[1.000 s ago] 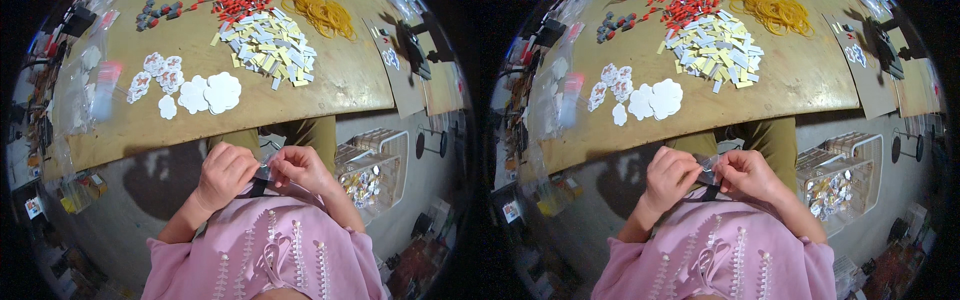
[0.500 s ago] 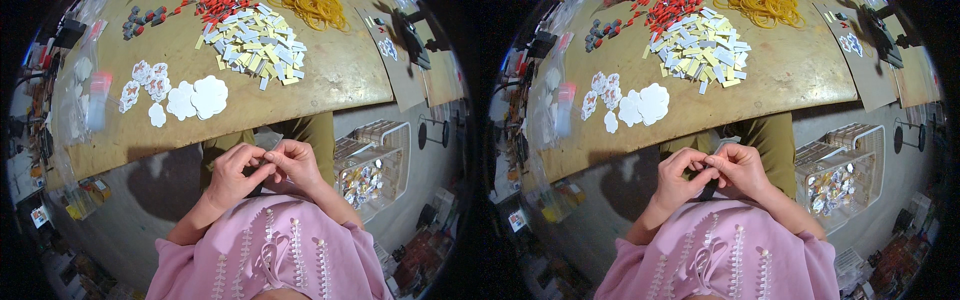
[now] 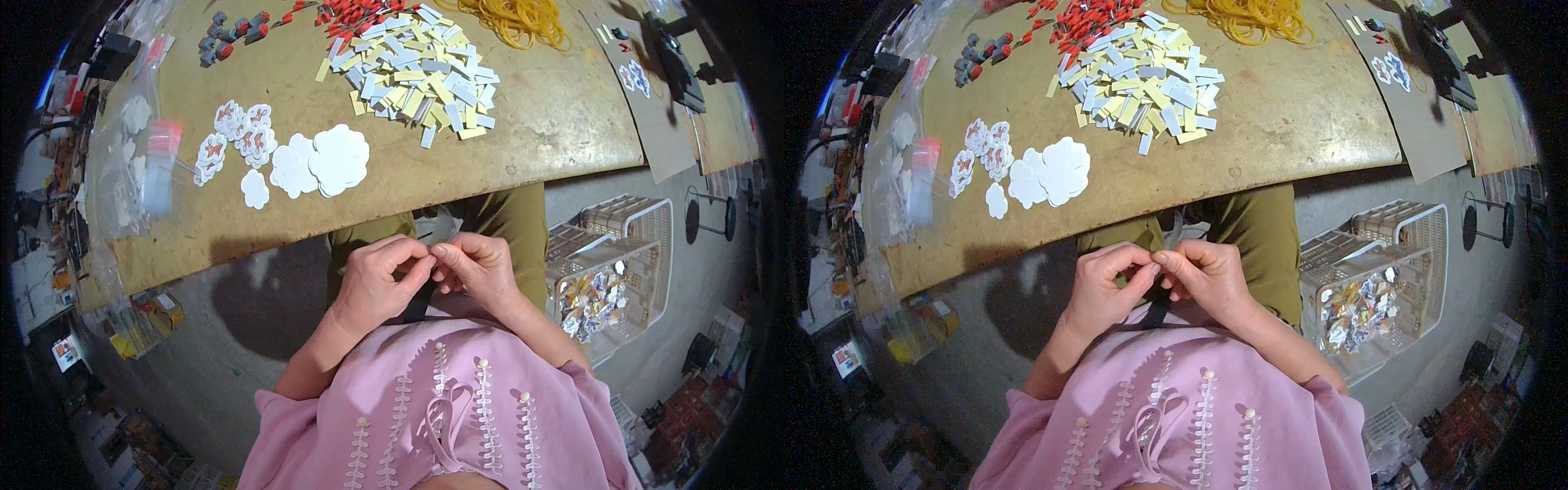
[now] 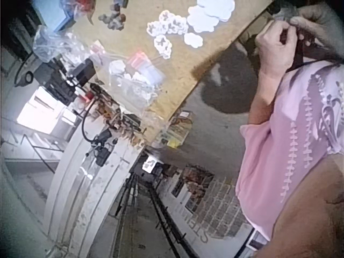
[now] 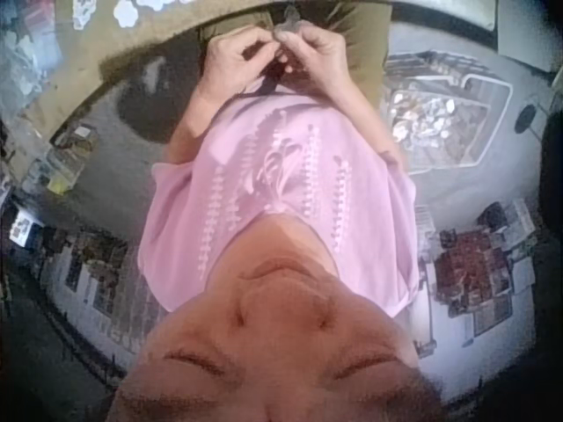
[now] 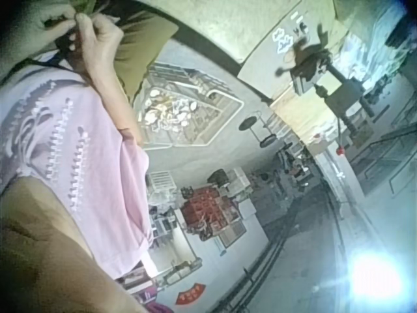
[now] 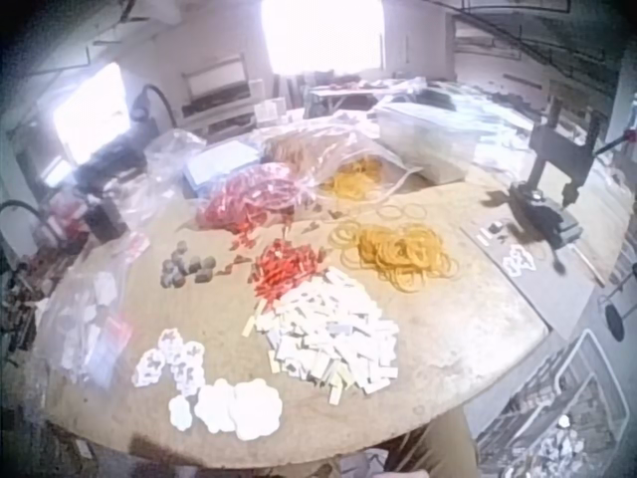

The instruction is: The person repeatedly picks white cloud-shaped cutouts, small rectangular pieces, and yellow rubber bands from a table, then bundles them together by hand. The assembled bundles are placed into a clear plastic bag on the table. The process is repeated continuously throughout the clip.

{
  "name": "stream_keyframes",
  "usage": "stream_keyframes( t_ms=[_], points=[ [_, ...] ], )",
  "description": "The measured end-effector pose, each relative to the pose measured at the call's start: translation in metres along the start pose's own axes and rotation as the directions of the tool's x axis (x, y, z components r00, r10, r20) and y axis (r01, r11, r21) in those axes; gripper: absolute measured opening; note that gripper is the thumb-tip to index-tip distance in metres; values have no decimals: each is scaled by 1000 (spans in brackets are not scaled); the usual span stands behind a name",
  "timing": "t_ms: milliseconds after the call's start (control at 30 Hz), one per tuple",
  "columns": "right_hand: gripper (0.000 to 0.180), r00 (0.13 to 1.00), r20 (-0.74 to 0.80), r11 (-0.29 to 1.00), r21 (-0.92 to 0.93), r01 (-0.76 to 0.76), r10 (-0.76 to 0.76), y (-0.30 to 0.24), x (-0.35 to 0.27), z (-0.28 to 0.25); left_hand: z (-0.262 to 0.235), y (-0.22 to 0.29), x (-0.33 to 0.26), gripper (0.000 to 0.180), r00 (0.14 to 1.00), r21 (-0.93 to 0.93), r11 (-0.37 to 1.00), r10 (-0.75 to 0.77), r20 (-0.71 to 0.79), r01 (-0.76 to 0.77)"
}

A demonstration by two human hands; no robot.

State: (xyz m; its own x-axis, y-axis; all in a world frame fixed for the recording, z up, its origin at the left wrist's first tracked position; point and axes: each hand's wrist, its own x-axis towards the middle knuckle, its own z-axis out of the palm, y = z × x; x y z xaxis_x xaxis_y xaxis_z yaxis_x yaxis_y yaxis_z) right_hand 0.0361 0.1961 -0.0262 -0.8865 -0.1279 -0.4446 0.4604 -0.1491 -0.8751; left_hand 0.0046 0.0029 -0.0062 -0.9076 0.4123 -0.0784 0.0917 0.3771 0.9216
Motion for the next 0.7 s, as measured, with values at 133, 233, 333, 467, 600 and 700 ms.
stream_keyframes(
  t_ms=[133, 233, 333, 467, 600, 700],
  points=[
    [31, 1000, 9, 1000, 22, -7, 6, 6, -1, 0, -3, 7, 2, 13, 999, 22, 999, 28, 31, -28],
    [25, 999, 29, 998, 48, -41, 40, 4, 2, -2, 3, -4, -1, 14, 993, 190, 977, 106, -55, -94],
    [16, 988, 46, 983, 102, -153, 149, 0, 7, -8, -1, -8, 0, 17, 960, 354, 907, 271, -70, -230],
    [17, 976, 88, 954, 212, -212, 197, -4, 7, -12, -3, -5, -2, 18, 968, 334, 918, 245, -46, -216],
    [19, 989, 93, 971, 200, -133, 117, 11, 7, -11, 0, -2, -2, 18, 997, 69, 995, 69, -40, -67],
    [21, 989, 74, 970, 199, -137, 125, 12, 6, -7, 3, -3, -3, 16, 999, -46, 999, -13, -41, 11]
  ],
)
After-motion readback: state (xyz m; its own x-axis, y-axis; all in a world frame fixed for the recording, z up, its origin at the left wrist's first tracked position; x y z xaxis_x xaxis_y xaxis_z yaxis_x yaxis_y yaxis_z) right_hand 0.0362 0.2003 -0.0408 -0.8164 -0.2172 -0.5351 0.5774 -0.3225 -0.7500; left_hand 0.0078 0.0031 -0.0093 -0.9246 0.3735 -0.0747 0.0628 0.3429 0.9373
